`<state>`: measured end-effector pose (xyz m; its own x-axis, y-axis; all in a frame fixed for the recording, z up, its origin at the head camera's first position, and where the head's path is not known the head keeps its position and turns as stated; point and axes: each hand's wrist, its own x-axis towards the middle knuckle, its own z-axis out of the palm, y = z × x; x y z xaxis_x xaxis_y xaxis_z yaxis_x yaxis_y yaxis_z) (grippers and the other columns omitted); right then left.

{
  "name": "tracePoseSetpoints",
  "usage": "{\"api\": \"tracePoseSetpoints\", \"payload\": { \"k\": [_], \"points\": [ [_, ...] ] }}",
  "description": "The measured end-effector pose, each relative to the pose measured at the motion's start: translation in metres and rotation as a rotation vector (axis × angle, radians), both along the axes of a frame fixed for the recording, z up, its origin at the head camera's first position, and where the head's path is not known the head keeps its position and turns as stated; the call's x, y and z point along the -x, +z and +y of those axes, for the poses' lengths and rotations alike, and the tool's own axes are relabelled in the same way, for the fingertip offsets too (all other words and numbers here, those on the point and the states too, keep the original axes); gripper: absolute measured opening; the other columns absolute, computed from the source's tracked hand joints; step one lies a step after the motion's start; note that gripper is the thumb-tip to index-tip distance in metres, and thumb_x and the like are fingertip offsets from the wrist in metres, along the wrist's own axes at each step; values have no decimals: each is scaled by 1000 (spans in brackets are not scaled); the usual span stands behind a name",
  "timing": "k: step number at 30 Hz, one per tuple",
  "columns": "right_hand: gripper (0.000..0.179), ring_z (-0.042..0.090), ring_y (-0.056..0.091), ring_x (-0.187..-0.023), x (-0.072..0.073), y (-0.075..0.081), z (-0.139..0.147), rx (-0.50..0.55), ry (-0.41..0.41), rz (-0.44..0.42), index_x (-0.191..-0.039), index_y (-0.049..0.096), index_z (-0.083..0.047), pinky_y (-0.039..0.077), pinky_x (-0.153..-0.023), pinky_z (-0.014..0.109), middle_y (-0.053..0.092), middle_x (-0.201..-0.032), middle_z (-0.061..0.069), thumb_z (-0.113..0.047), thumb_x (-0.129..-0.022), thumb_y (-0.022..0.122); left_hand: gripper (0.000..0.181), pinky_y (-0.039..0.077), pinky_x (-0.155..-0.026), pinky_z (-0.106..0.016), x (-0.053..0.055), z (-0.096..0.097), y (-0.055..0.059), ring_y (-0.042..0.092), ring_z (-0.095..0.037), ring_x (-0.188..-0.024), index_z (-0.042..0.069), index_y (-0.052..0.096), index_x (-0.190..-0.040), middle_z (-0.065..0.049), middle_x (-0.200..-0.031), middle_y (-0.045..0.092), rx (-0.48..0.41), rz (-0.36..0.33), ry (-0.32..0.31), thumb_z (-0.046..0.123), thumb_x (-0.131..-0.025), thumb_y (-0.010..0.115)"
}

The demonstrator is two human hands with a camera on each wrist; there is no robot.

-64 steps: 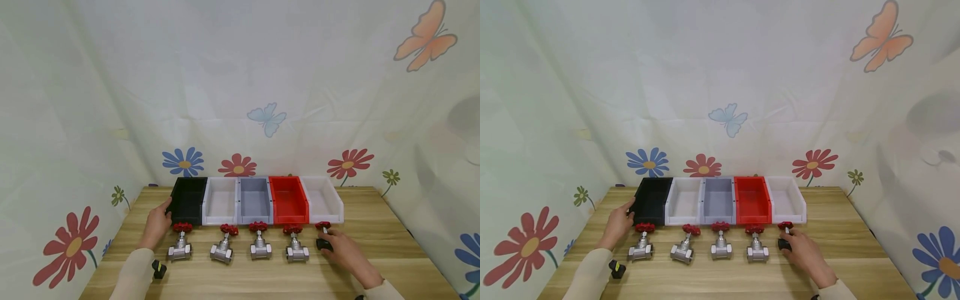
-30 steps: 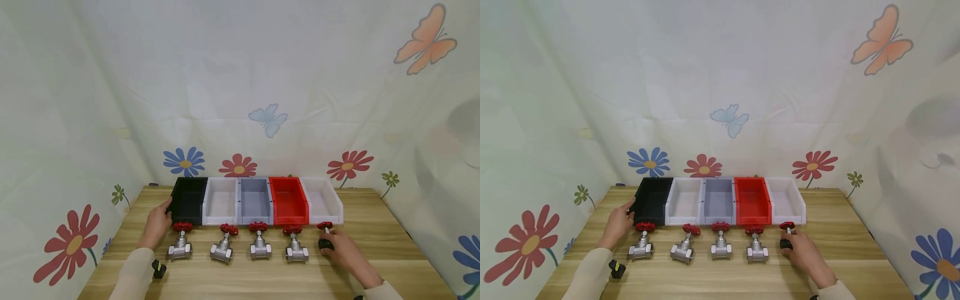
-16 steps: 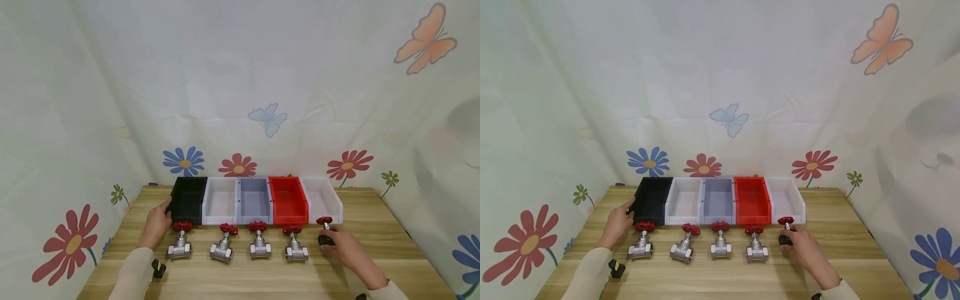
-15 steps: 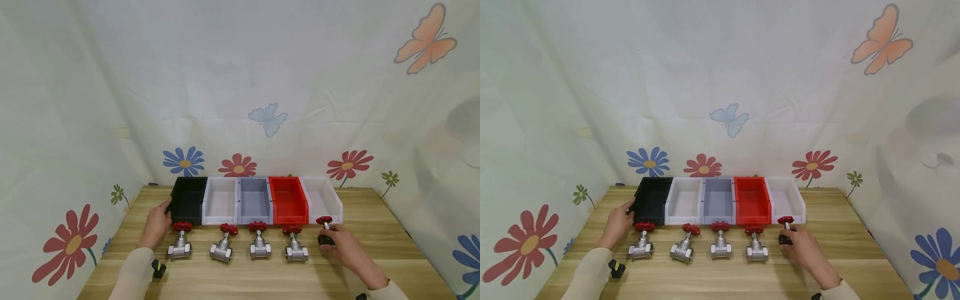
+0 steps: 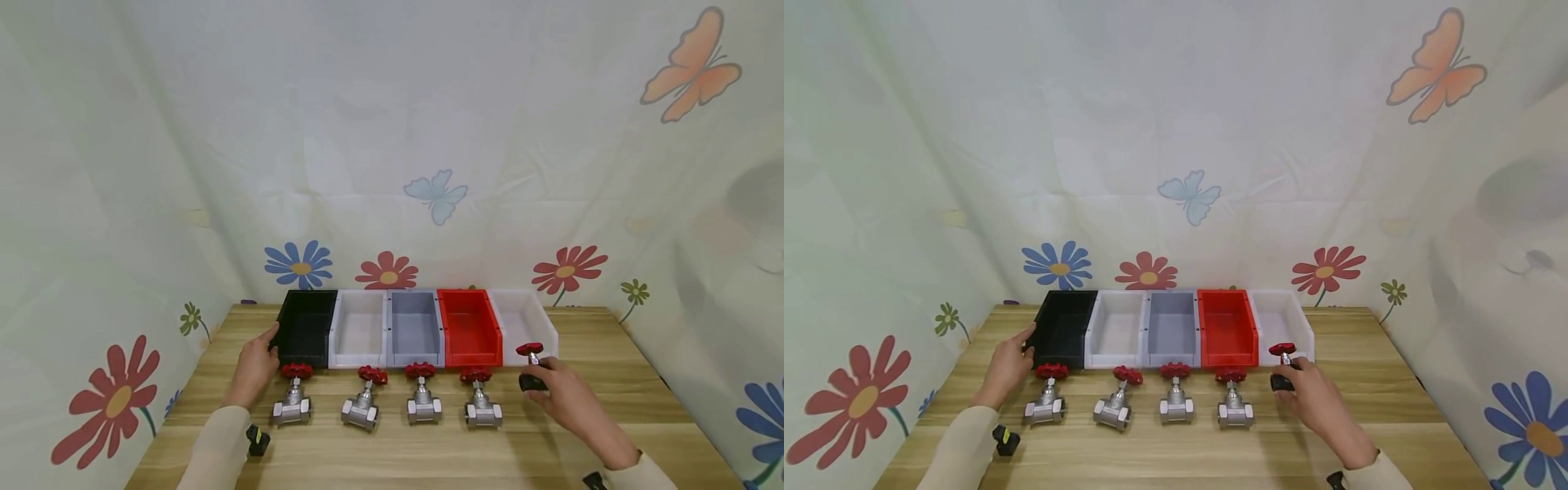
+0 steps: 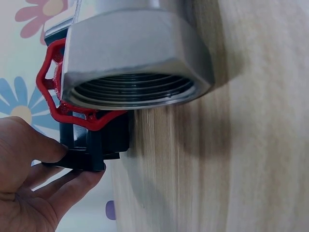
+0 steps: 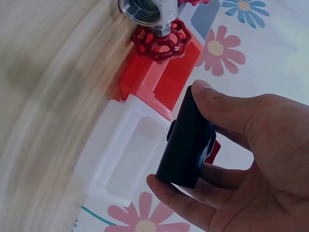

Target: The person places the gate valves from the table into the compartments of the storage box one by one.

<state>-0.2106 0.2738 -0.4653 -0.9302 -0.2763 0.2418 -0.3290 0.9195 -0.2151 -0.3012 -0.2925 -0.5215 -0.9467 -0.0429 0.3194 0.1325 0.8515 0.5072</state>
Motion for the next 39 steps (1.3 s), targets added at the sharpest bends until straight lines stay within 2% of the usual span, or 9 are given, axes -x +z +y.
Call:
{"api": "tracePoseSetpoints", "payload": {
  "k": [6, 20, 32, 39],
  "points": [
    [33, 25, 63, -80, 2, 8, 0, -1, 6, 30, -103, 73, -13, 58, -69, 42, 64, -97, 14, -17, -73, 85, 54, 50, -87, -58, 1, -1, -1, 63, -47, -107, -3, 46, -144, -36, -130, 54, -4, -10, 6, -3, -90, 54],
    [36, 29, 63, -82, 11, 23, 5, -11, 59, 132, -104, 72, -7, 58, -70, 45, 64, -98, 18, -14, -72, 86, 54, 49, -89, -59, 4, -2, -5, 61, -49, -110, -2, 48, -143, -35, -130, 56, -1, 26, 0, -2, -89, 55],
    [37, 29, 64, -83, 22, 31, 10, -21, 74, 158, -106, 72, -8, 58, -71, 46, 64, -100, 18, -14, -72, 86, 54, 49, -89, -60, 2, -2, -5, 59, -51, -111, -4, 45, -144, -33, -133, 55, 23, 13, -12, -2, -90, 53],
    [38, 31, 64, -85, 31, 35, 11, -30, 44, 113, -109, 72, -9, 58, -72, 49, 64, -102, 19, -16, -74, 85, 54, 49, -89, -60, 2, -1, -6, 59, -51, -111, -4, 47, -143, -33, -132, 56, 21, 24, -12, -3, -90, 55]
  ]
}}
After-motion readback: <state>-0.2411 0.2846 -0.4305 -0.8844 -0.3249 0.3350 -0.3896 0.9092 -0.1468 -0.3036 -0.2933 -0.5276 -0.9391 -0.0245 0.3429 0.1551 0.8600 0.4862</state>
